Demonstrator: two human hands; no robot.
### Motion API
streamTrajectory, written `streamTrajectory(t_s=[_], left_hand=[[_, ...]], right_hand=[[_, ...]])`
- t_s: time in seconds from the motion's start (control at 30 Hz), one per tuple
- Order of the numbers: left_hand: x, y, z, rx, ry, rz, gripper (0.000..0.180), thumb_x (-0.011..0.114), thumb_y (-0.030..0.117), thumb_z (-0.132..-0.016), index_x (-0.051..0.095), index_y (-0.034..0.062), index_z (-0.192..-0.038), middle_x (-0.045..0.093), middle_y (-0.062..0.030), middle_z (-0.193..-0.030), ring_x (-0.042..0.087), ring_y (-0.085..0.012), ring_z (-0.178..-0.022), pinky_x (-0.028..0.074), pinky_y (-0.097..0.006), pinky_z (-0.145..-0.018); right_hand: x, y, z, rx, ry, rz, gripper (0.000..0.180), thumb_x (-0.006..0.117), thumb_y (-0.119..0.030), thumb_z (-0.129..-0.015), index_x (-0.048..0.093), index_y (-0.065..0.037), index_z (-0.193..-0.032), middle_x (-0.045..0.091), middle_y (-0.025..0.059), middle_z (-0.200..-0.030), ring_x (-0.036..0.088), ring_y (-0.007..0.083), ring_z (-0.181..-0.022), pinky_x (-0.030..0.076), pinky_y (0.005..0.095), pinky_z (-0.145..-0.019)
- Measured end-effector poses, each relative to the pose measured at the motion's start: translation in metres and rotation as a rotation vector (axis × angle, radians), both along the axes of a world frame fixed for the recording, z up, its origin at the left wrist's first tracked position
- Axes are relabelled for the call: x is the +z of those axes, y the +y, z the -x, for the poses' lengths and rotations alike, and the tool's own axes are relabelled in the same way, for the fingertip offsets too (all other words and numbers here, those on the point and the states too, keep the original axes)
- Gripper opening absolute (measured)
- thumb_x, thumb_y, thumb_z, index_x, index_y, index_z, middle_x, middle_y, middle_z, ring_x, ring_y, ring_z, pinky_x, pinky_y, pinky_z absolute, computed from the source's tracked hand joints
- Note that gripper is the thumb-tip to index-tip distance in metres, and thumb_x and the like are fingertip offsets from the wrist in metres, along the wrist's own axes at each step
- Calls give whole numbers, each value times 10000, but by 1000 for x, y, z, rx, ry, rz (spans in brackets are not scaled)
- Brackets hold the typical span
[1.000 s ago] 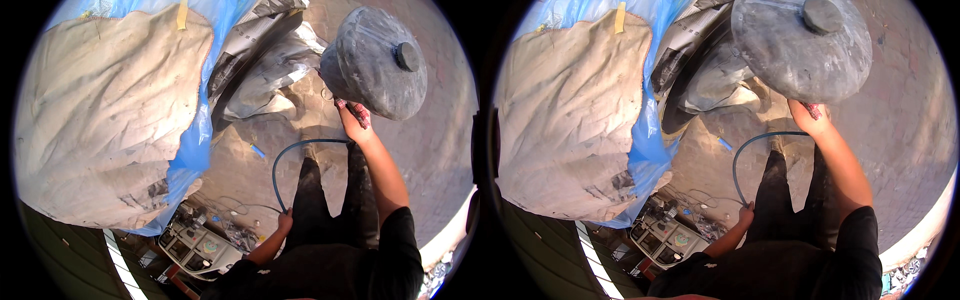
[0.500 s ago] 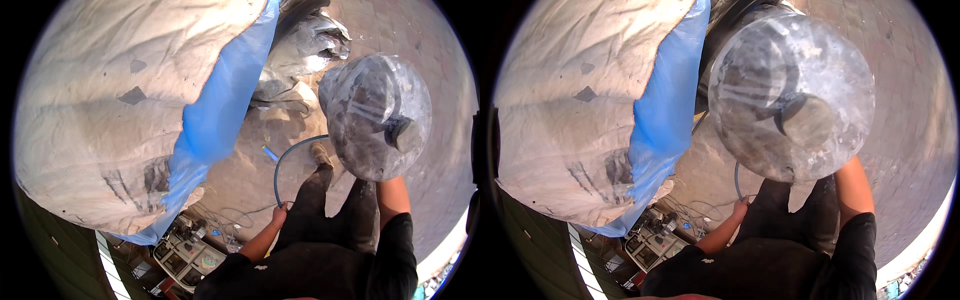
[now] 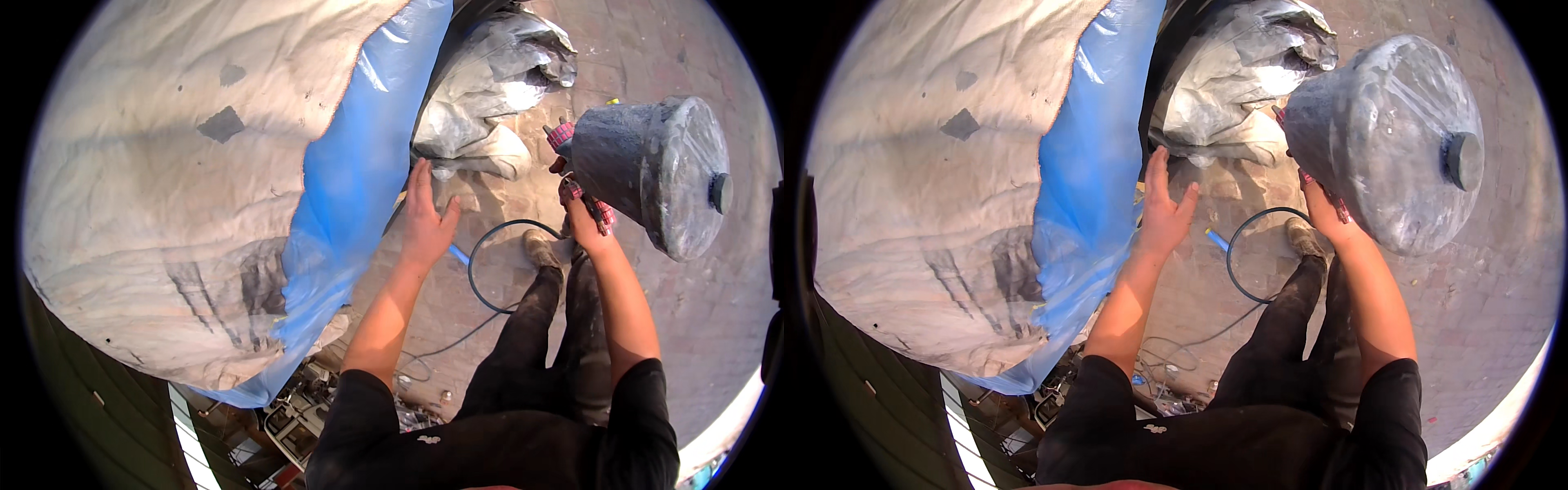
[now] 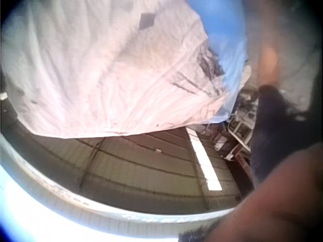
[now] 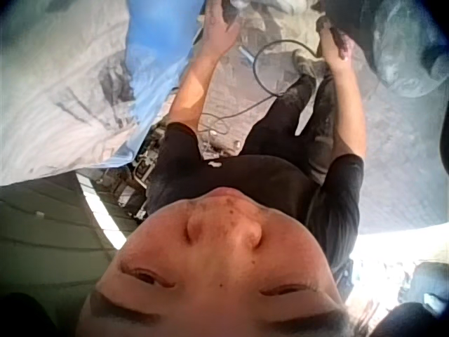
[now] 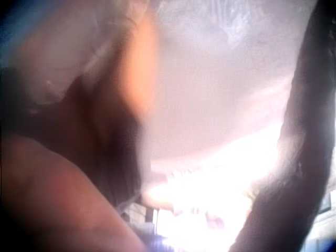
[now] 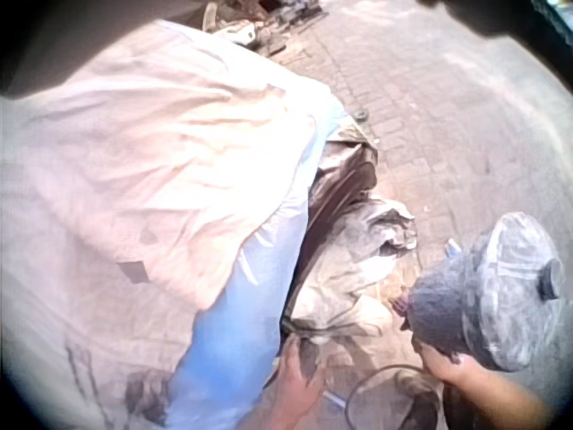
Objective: The person uses a spray gun to apply paint to a car that is partially covered with protective plastic and newspaper. The person moves around the vehicle, spraying the side panels, wheel arches, and lower sections while holding the spray gun in one hand and the hose in the other.
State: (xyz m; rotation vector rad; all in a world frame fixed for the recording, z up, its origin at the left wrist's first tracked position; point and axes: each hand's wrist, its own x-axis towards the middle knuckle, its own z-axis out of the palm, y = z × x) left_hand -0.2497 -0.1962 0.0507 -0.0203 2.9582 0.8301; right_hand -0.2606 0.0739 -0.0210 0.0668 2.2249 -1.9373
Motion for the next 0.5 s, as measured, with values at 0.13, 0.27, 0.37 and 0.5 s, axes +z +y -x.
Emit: streamTrajectory(t_s=[0.13,0.27,0.37,0.5], left_hand=[[59,-27,43,5,89,259,641,636,138,-872,345,-105,-1389,433,-295,-1383,438,-417,-1282,321,-454,-1090],[91,-51,45,-85,263,593,620,650,111,-850,377,-93,-1368,480,-282,-1333,497,-409,-1207,396,-447,-1019],[106,-60,42,-26,177,451,609,657,94,-836,397,-68,-1362,486,-262,-1322,535,-377,-1161,436,-425,-970],[107,-66,44,89,46,-19,550,633,47,-868,412,-41,-1364,492,-212,-1334,565,-261,-1149,479,-339,-907]], right_hand=[[-57,5,-15,2,383,-271,162,483,-79,-914,586,-20,-1025,572,68,-741,523,254,-721,426,397,-712],[-76,-4,-18,-17,417,-298,140,499,-79,-906,590,-19,-996,584,85,-757,524,285,-746,423,431,-753],[-57,-10,-9,0,288,-175,111,510,-86,-896,592,-28,-942,573,89,-748,519,278,-741,421,424,-749],[-3,-14,-1,59,37,16,122,505,-129,-900,584,-48,-854,524,72,-713,503,251,-712,413,386,-699]])
